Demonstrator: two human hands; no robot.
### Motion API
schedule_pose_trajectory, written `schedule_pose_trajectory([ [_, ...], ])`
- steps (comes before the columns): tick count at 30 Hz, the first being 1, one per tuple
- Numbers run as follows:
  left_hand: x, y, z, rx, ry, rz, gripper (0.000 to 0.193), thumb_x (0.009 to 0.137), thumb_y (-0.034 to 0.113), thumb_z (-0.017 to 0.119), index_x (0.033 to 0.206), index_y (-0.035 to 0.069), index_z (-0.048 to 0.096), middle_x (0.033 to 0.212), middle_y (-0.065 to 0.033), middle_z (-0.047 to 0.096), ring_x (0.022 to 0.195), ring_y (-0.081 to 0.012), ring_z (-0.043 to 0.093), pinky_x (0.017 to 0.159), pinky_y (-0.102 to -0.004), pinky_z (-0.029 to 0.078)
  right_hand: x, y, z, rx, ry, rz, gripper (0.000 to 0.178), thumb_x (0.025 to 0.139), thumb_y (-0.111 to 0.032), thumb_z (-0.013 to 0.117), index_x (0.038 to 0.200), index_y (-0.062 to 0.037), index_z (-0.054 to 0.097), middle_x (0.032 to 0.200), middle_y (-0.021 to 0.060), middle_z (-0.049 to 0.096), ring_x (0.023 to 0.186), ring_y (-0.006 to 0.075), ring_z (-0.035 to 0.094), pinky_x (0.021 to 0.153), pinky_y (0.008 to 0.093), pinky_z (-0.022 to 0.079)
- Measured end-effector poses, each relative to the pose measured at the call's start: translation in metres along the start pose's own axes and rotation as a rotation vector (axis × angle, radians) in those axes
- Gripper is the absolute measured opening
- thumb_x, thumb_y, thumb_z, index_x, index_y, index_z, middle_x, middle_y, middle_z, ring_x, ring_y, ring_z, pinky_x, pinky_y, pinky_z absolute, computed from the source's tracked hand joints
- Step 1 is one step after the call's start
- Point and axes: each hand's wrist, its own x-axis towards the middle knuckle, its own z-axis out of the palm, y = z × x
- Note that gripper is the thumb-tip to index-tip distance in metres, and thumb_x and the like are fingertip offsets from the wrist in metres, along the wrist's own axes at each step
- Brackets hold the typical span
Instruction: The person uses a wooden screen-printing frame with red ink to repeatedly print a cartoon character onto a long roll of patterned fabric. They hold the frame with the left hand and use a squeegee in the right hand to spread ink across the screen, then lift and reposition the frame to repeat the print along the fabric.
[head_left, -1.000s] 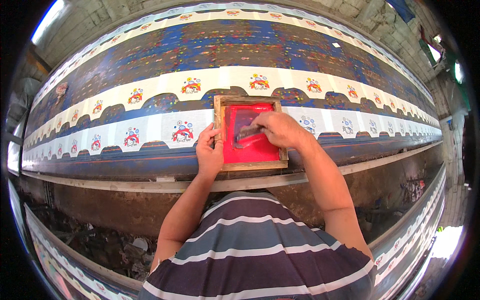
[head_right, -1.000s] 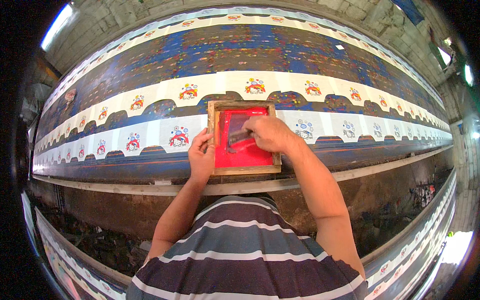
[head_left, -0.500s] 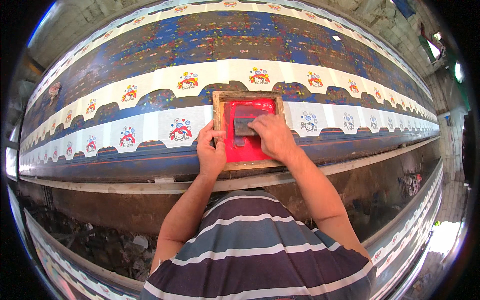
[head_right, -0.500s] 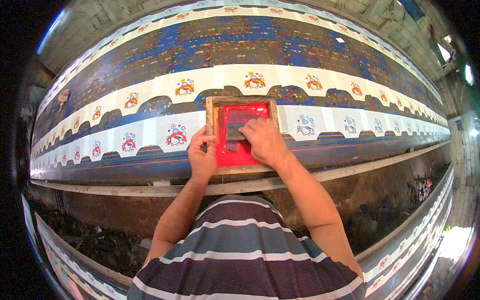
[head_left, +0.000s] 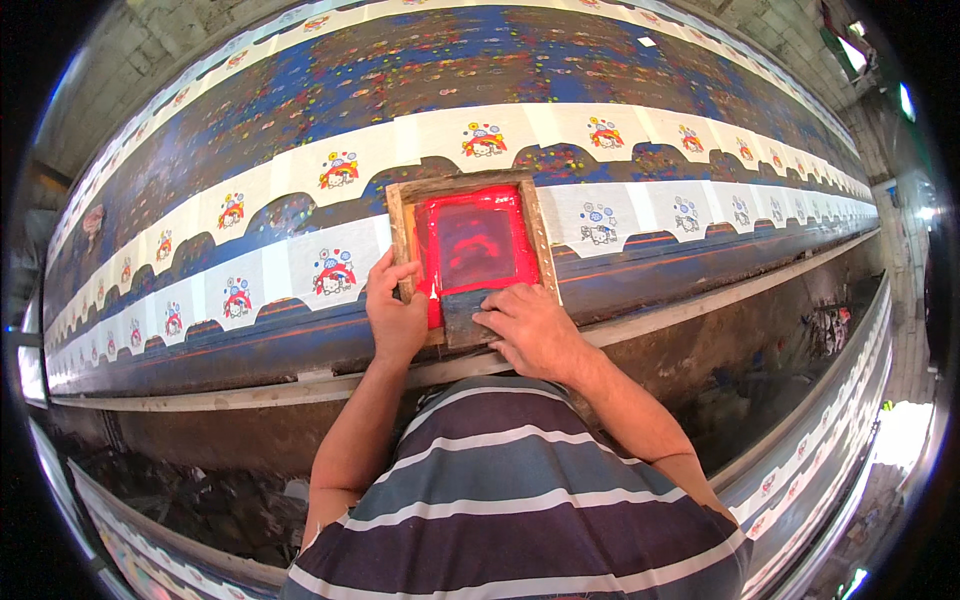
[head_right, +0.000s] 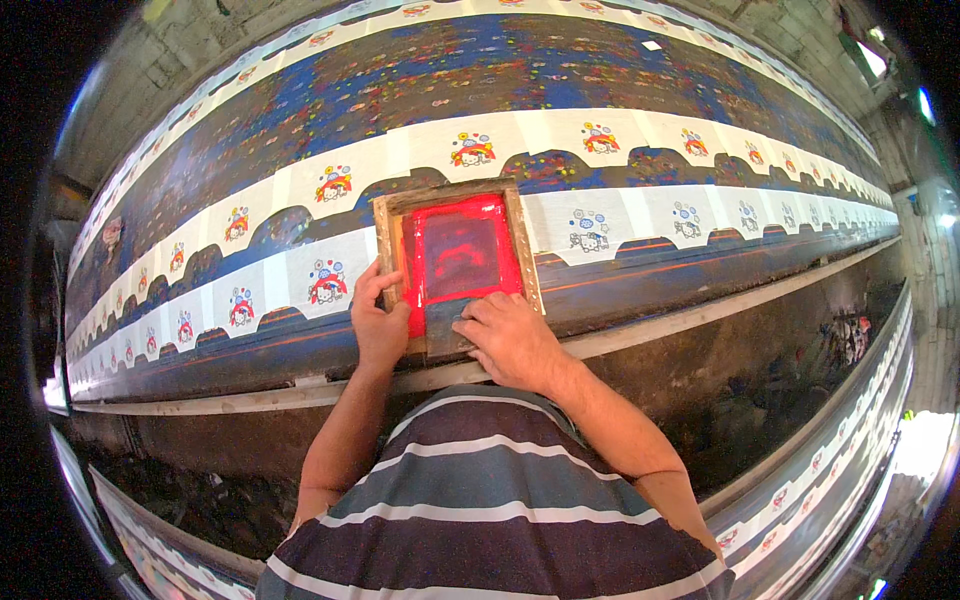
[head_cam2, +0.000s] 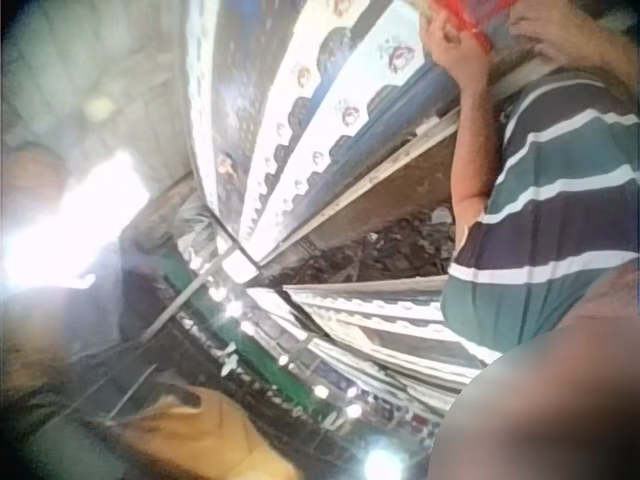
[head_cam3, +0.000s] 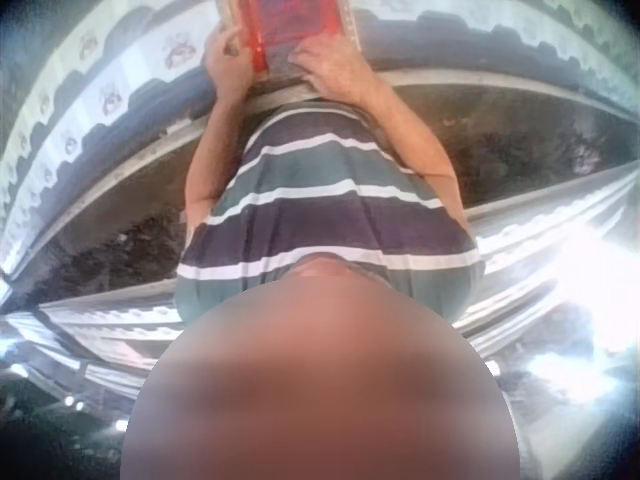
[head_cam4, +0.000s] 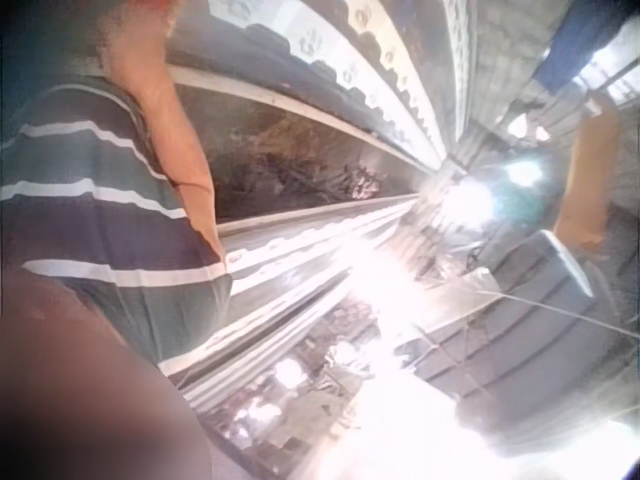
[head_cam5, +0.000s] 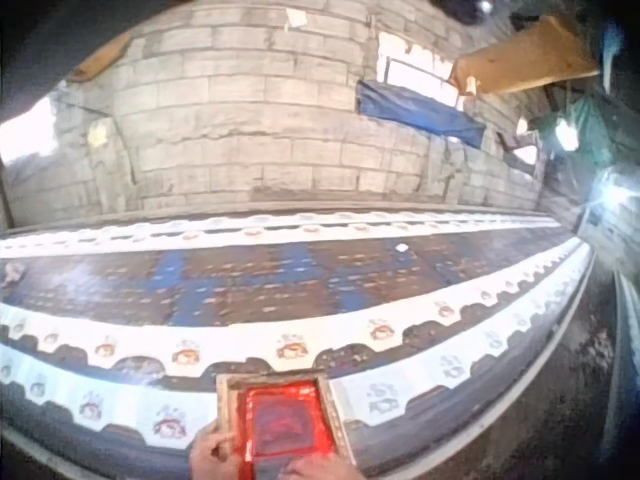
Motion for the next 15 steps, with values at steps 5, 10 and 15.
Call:
schedule_pose_trajectory([
  [5,0.006,0.013,-0.003,0.027,0.004,-0.07,0.046,0.079,-0.013,0.073,0.119,0.007,0.084,0.161,-0.0282,0.064,0.152,-0.0417,0.062,0.129,-0.0475,0.046,-0.036,0.015,-0.009,0.14,0.241,0.119,0.043,0.091,-0.014,0.09,0.131,-0.0068,0.079,0.138,0.0172,0.074,0.132,0.0406,0.069,0.114,0.0546,0.054],
  [10,0.004,0.05,0.022,-0.051,0.029,-0.001,0.037,0.079,-0.016,0.07,0.106,0.006,0.082,0.161,-0.031,0.064,0.157,-0.042,0.058,0.13,-0.0476,0.043,-0.086,0.051,-0.019,0.446,0.51,0.439,0.041,0.094,-0.005,0.087,0.134,-0.0029,0.079,0.141,0.0188,0.075,0.134,0.0368,0.07,0.116,0.0479,0.055],
  [15,-0.007,0.077,0.099,-0.07,0.036,0.057,0.036,0.08,-0.016,0.071,0.106,0.007,0.082,0.161,-0.0291,0.065,0.155,-0.0397,0.06,0.13,-0.0473,0.043,-0.133,0.095,-0.042,0.654,0.584,0.566,0.042,0.097,-0.003,0.084,0.138,-0.0025,0.079,0.14,0.0186,0.076,0.133,0.0326,0.072,0.115,0.0436,0.055],
])
